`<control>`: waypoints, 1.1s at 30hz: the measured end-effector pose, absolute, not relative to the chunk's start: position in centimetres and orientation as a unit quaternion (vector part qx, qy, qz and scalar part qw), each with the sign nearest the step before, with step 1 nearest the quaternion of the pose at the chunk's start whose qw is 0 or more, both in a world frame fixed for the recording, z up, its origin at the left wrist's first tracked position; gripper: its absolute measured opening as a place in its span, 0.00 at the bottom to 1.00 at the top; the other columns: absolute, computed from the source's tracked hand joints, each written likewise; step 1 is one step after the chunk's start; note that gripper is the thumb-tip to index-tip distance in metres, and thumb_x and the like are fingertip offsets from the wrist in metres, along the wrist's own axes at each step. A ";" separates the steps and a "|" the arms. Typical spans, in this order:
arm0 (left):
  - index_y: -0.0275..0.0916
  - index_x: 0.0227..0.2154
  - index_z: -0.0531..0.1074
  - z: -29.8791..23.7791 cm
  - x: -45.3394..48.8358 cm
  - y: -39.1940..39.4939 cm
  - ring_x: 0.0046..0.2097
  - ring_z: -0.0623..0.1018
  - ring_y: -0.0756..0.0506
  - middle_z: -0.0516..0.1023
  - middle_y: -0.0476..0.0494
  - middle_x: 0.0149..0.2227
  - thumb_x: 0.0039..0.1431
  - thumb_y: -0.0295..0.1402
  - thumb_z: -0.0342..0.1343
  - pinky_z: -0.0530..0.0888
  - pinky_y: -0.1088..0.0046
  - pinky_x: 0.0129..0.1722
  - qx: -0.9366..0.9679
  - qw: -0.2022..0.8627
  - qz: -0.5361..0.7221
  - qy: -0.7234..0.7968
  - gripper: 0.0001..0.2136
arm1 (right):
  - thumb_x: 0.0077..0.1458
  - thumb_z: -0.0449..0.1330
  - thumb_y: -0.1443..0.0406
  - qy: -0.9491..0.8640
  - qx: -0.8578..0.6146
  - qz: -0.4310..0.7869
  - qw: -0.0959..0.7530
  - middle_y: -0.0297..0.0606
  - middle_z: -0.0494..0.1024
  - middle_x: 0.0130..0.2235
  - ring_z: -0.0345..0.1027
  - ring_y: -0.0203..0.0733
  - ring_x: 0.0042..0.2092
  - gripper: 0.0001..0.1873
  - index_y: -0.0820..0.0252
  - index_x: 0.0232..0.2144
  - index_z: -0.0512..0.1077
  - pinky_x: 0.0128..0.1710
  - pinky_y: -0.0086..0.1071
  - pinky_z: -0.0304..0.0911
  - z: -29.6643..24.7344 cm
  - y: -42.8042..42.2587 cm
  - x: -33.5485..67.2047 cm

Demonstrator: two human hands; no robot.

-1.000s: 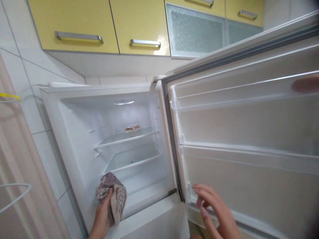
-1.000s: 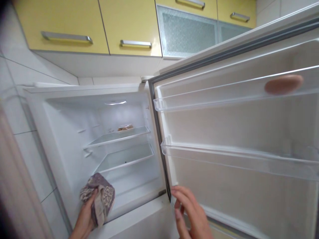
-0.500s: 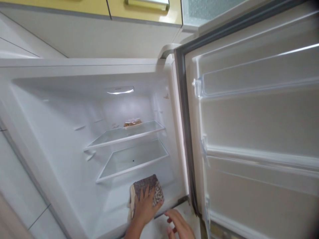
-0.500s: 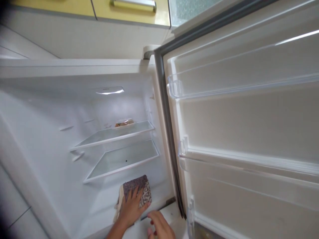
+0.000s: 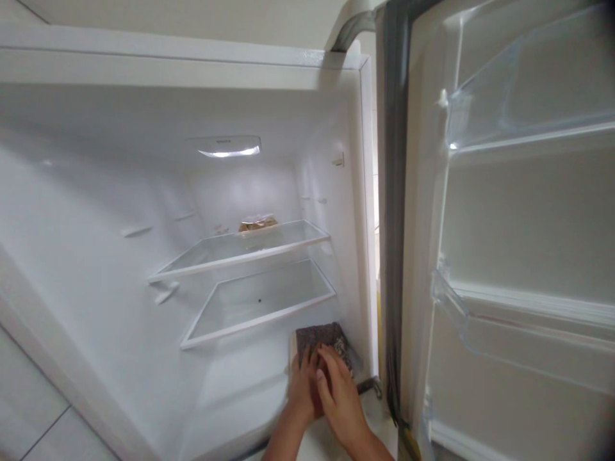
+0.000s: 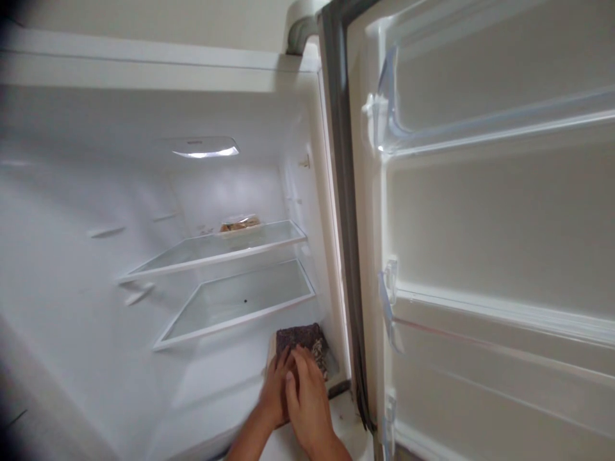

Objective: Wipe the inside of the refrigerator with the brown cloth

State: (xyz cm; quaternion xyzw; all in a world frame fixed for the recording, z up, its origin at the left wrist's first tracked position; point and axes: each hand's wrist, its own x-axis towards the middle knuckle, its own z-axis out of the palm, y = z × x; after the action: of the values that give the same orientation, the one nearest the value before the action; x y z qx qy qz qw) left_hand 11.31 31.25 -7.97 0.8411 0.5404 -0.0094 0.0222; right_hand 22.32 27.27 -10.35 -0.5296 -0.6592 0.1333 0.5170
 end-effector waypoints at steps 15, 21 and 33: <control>0.45 0.57 0.71 -12.3 -10.8 29.4 0.61 0.74 0.35 0.74 0.39 0.61 0.62 0.46 0.46 0.71 0.49 0.60 0.737 -0.152 0.095 0.652 0.24 | 0.61 0.48 0.67 -0.657 -0.601 0.122 0.439 0.51 0.73 0.60 0.65 0.52 0.63 0.24 0.67 0.57 0.70 0.65 0.51 0.62 -14.7 29.4 22.7; 0.49 0.60 0.68 -10.4 -3.1 29.7 0.66 0.66 0.30 0.67 0.40 0.66 0.63 0.43 0.44 0.64 0.41 0.63 0.736 -0.063 0.091 0.668 0.23 | 0.59 0.48 0.69 -0.674 -0.580 0.115 0.444 0.50 0.71 0.61 0.62 0.51 0.65 0.26 0.67 0.59 0.68 0.66 0.50 0.61 -12.7 29.5 21.1; 0.37 0.52 0.73 -11.7 10.3 32.0 0.60 0.75 0.42 0.77 0.35 0.57 0.56 0.30 0.47 0.68 0.56 0.65 0.691 0.293 0.426 0.506 0.21 | 0.65 0.46 0.59 -0.690 -0.654 0.076 0.301 0.52 0.70 0.62 0.59 0.56 0.66 0.27 0.65 0.59 0.70 0.67 0.48 0.55 -10.1 31.0 22.1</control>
State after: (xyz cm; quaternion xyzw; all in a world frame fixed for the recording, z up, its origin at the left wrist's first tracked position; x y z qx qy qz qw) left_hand 10.34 32.03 -11.68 0.6907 0.5059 0.4257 0.2928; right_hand 22.15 31.00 -10.09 -0.6545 -0.6895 0.0765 0.3006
